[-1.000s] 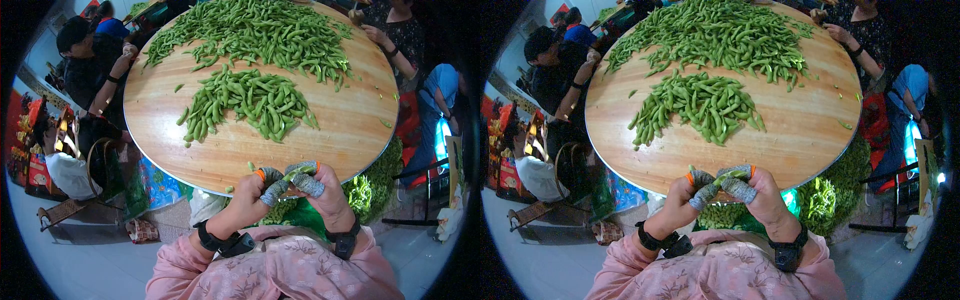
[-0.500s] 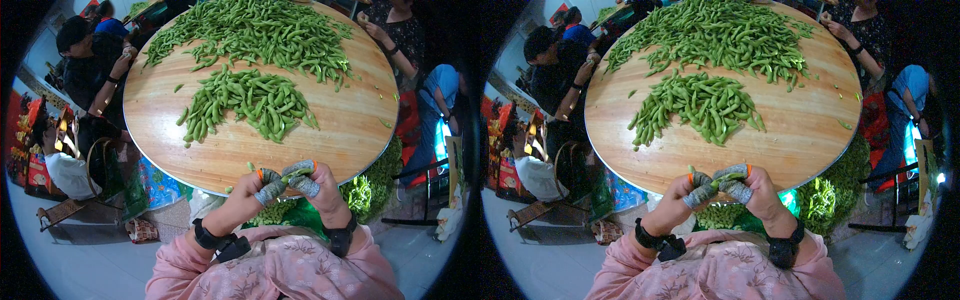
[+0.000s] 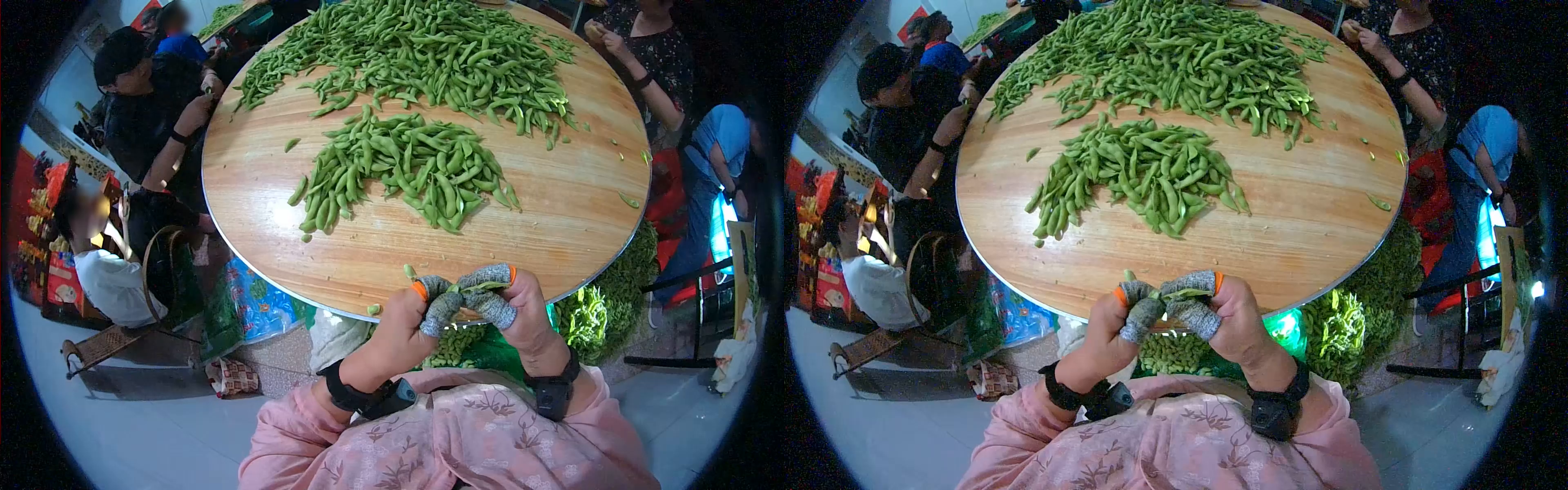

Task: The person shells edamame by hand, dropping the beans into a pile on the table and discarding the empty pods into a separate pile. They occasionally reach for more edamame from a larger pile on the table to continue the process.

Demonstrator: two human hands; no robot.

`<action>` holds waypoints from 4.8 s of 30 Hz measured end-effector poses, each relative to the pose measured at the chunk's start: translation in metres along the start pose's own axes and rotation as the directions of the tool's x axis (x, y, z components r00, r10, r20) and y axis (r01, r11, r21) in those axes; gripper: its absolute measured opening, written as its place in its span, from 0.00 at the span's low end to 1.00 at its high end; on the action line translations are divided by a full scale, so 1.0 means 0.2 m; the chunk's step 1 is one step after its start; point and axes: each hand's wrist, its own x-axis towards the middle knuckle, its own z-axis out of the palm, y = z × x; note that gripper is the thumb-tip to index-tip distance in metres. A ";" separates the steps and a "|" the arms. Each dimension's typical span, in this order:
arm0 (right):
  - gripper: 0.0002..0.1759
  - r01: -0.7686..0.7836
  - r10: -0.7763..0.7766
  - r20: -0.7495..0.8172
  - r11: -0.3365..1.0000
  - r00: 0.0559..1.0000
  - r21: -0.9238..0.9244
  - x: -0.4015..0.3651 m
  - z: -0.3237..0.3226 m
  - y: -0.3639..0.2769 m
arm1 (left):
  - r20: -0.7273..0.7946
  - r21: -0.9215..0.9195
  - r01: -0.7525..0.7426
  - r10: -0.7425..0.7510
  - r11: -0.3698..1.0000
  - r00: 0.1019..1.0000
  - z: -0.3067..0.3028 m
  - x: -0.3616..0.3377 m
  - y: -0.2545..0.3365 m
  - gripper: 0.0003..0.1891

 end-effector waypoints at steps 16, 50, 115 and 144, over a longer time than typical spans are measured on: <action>0.09 0.118 -0.070 0.120 0.880 0.990 -0.461 -0.02 -0.01 -0.11 | 0.047 -0.298 0.272 -0.270 0.915 0.962 -0.06 0.00 -0.02 0.11; 0.10 -0.186 -0.068 -0.368 0.768 0.928 -0.612 -0.25 -0.35 -0.20 | -0.119 0.847 0.144 -0.080 0.511 0.990 -0.10 0.58 -0.01 0.10; 0.09 -0.038 0.027 0.074 0.988 0.997 0.147 0.01 0.04 0.05 | 0.107 -0.491 0.316 -0.303 0.812 0.947 -0.10 -0.06 -0.10 0.15; 0.03 -0.101 0.082 -0.071 0.941 0.994 -0.322 0.00 0.07 -0.06 | 0.112 0.032 0.154 -0.157 0.987 0.981 -0.15 -0.05 0.00 0.10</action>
